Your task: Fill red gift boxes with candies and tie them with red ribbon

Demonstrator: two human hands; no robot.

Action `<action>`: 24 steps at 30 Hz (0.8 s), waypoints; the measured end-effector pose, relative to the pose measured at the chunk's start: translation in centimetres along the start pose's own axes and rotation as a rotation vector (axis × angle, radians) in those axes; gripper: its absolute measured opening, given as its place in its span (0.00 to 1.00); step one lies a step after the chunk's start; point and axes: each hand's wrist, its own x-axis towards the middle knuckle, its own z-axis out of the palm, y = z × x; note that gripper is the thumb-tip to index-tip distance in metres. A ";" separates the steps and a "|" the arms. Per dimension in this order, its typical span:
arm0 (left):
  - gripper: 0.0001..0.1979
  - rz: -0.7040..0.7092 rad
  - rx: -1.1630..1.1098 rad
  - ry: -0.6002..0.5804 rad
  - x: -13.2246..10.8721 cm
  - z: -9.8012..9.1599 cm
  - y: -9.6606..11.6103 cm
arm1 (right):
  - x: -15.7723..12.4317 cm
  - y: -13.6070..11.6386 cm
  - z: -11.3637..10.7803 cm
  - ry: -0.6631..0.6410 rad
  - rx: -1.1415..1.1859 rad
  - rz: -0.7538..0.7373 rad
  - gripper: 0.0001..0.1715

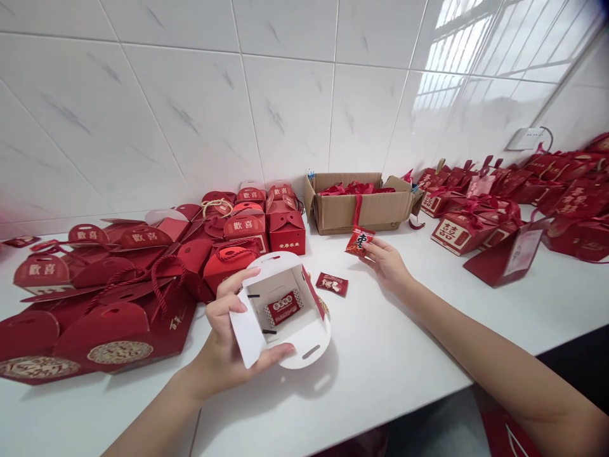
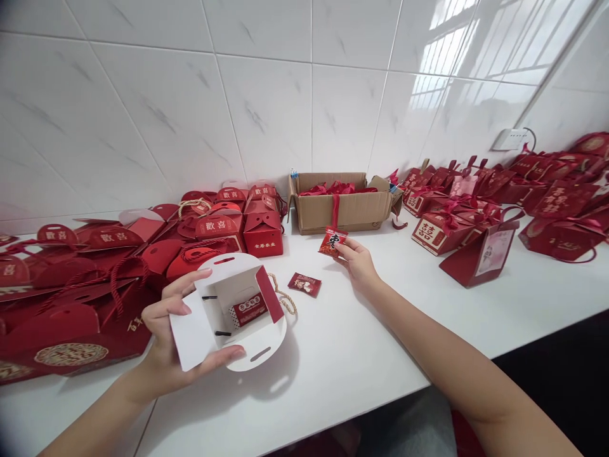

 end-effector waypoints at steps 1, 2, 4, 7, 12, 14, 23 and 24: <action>0.39 0.005 -0.003 0.002 0.0 0.0 0.0 | 0.0 0.0 0.0 0.005 -0.001 0.001 0.15; 0.39 0.003 -0.006 0.003 0.0 0.1 0.0 | 0.1 0.0 -0.1 0.007 -0.004 0.000 0.15; 0.39 -0.006 -0.016 0.006 0.0 0.1 0.0 | 0.1 0.0 -0.1 0.006 -0.011 -0.004 0.16; 0.38 -0.022 -0.016 0.005 0.0 0.1 0.1 | 0.0 -0.2 0.0 0.003 -0.016 -0.004 0.18; 0.39 -0.011 -0.024 0.006 0.0 0.1 0.2 | -0.2 -0.4 0.2 0.034 0.004 0.034 0.17; 0.39 -0.020 -0.037 -0.005 0.1 0.1 0.2 | -0.2 -0.6 0.2 0.045 0.022 0.060 0.16; 0.37 -0.034 -0.122 -0.022 0.6 0.2 0.5 | 0.6 0.0 -0.5 0.092 0.087 0.143 0.06; 0.37 -0.031 -0.122 -0.018 0.7 0.2 0.5 | 0.7 0.1 -0.5 0.093 0.089 0.147 0.06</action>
